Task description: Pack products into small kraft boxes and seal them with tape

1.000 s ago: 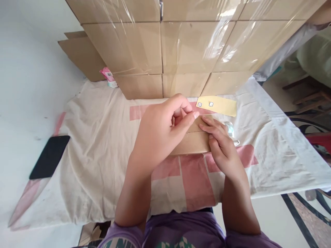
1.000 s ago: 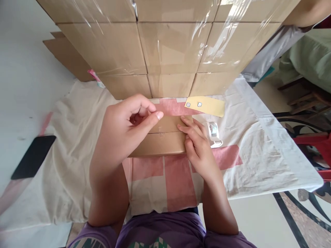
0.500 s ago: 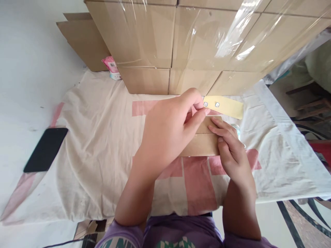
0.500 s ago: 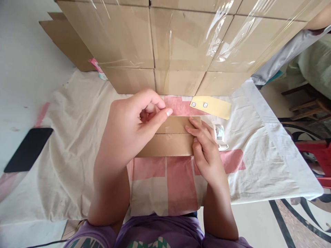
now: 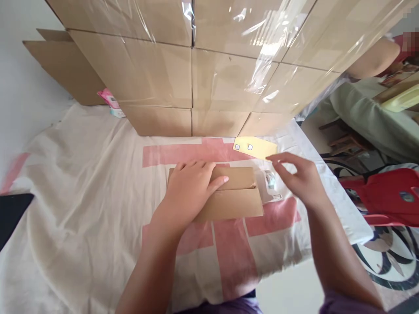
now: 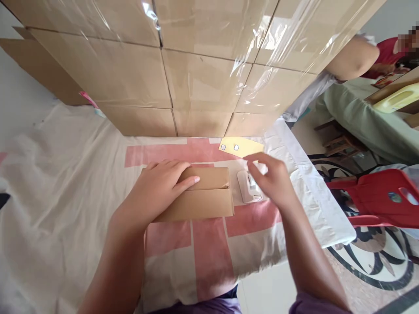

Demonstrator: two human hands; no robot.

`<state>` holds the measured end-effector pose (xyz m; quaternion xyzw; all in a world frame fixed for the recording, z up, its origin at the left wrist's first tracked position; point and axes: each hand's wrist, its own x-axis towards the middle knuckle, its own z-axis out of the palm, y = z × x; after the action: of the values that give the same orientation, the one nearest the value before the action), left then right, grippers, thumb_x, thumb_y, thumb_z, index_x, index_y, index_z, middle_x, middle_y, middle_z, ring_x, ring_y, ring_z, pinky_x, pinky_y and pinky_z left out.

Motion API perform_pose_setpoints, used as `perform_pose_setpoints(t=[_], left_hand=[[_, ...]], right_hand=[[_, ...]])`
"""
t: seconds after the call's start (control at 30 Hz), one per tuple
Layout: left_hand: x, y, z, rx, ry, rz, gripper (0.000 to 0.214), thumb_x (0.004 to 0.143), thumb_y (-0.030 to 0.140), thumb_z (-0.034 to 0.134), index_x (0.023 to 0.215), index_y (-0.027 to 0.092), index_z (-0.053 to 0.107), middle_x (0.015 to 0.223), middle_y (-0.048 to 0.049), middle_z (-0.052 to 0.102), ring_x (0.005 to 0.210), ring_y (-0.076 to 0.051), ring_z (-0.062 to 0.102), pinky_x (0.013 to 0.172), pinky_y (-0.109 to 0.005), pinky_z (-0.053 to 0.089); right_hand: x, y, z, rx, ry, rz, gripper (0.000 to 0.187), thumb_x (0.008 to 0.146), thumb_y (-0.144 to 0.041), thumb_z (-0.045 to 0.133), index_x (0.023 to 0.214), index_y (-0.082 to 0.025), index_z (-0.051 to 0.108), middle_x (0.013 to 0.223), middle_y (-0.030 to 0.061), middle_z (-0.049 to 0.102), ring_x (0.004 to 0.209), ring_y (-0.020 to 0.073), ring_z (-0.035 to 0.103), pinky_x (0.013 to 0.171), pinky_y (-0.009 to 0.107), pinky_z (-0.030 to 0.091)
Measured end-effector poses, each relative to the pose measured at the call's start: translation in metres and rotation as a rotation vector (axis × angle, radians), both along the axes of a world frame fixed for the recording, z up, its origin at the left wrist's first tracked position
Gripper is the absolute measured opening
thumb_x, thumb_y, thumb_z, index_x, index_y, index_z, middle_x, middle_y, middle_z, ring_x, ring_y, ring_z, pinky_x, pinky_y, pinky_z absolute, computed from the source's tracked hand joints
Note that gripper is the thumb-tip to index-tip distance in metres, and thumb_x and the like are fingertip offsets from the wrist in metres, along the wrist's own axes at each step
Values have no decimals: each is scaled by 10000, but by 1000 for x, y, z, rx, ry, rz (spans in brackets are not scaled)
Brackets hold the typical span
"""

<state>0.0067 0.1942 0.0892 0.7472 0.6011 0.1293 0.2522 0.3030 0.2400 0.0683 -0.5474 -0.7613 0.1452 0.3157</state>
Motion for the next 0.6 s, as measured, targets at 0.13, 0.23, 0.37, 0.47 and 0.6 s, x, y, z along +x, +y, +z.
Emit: perform_pose_setpoints(t=[0.13,0.23,0.37,0.47,0.6], left_hand=[[3,1,0,-18,13,0,355,1057,483,407,1139,245,657,1219,-69,713,1180,-300,596,1037,-483,341],[3,1,-2,-15,12,-4,362,1057,489,410,1148,238,654,1225,-76,712,1193,-299,591,1042,-483,339],[2,1,-2,-8,12,-6,358,1059,491,420,1126,223,649,1217,-74,712,1197,-293,590,1049,-481,339],[1,1,-3,9,3,-6,357,1061,497,419,1118,225,644,1195,-56,716,1178,-284,597,1034,-478,349],[0,1,-3,21,9,-7,363,1067,495,409,1073,217,642,1173,-51,715,1159,-275,605,1028,-466,364]], right_hand=[[39,97,-38,-154,-215,-24,225,898,-260,644,1061,-196,785,1067,91,778,794,218,704,809,426,592],[42,144,-76,-218,-299,-16,313,851,-230,703,1141,-136,778,1013,93,737,711,150,634,842,386,551],[29,162,-102,-205,-243,24,260,906,-297,661,1038,-105,776,1001,80,674,722,104,574,837,318,494],[23,164,-103,-182,-187,20,139,899,-240,656,802,-148,694,947,72,656,707,110,544,782,310,483],[26,146,-83,-122,-33,-36,140,875,-239,663,773,-209,573,842,37,619,738,165,560,696,315,470]])
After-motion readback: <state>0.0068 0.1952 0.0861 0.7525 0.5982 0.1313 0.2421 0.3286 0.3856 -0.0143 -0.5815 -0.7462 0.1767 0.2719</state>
